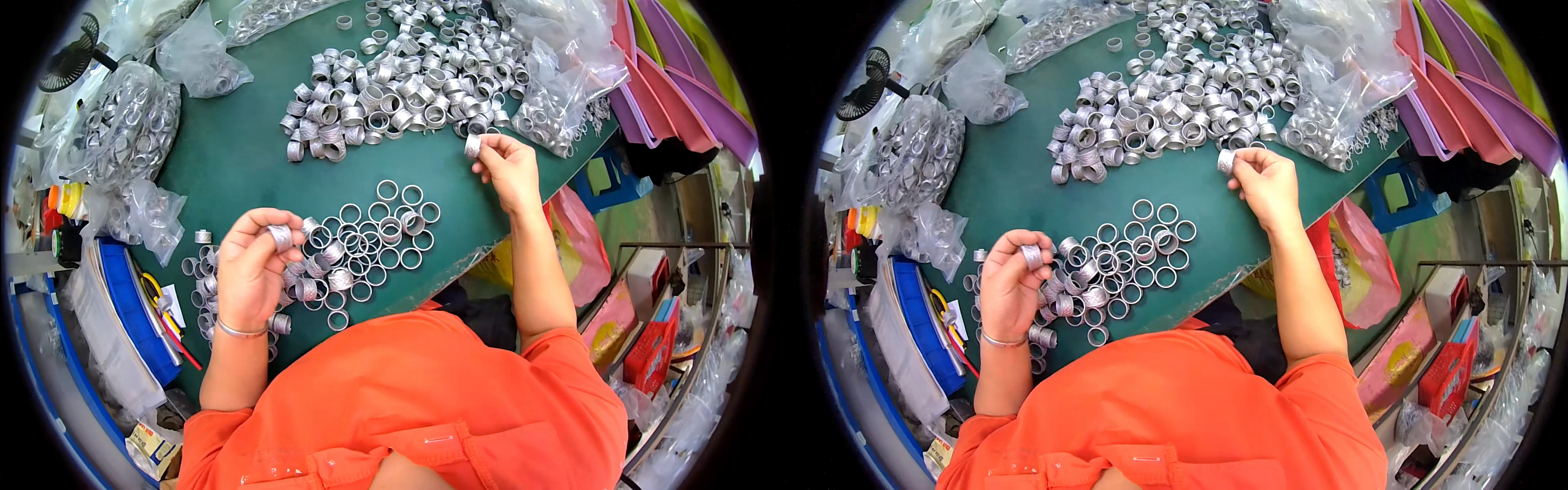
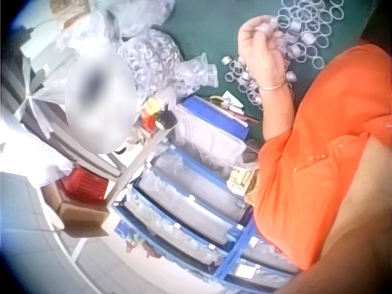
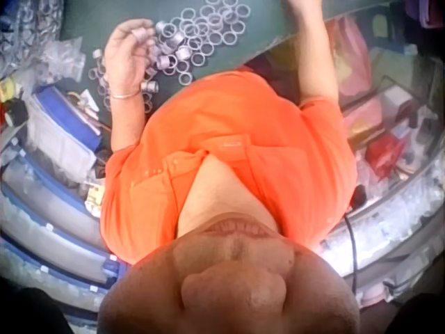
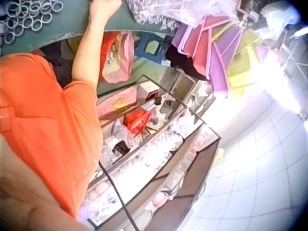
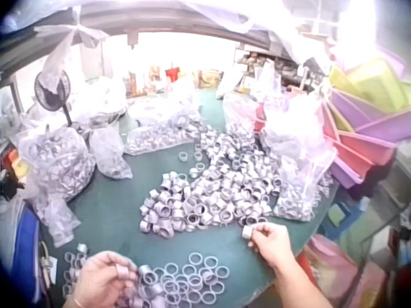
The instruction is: The person sorts through metal rings by hand on a green workstation, then uses pliers to trim excess material from small white circular components before placing them into a plastic bag.
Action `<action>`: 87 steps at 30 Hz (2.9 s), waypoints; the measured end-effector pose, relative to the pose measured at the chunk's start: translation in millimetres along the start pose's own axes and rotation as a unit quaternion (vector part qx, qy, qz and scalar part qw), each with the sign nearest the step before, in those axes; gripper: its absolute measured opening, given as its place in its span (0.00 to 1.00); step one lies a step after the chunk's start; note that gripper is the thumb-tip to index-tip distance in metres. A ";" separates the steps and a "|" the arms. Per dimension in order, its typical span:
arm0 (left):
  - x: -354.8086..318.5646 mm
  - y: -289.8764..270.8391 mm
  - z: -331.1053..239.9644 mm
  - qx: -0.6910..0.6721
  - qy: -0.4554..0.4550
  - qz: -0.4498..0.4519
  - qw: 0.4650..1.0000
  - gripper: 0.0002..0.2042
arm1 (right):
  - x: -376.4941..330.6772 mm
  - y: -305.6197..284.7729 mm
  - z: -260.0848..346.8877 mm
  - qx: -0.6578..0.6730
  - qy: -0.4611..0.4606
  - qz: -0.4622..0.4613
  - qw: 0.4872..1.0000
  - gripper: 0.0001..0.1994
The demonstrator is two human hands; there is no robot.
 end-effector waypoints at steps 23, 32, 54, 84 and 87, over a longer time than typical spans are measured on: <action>-11.5 29.5 9.0 -0.002 -0.060 0.034 0.998 0.07 | -95.8 79.9 28.5 -0.203 -0.437 0.117 0.868 0.10; -9.1 29.4 16.0 0.003 -0.068 0.049 0.996 0.08 | -97.4 1.2 -13.0 -0.296 -0.355 -0.160 0.872 0.07; -12.2 30.6 17.6 0.007 -0.062 0.061 0.996 0.08 | -81.8 4.2 -15.5 -0.295 -0.316 -0.002 0.902 0.02; -19.7 27.7 15.9 -0.035 -0.076 0.056 0.995 0.07 | -99.9 45.2 -7.8 0.326 0.062 0.338 0.881 0.20; -19.6 26.6 17.3 -0.040 -0.079 0.054 0.995 0.07 | -98.7 46.0 -12.0 0.352 0.090 0.363 0.858 0.16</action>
Point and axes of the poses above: each hand's wrist, its own x-axis towards the middle knuckle, its own y-axis out of the palm, z = x × y, the point moved 6 cm from there along x, towards the middle knuckle, and after that the axes turned 13 degrees about y, right-handed, at the moved point
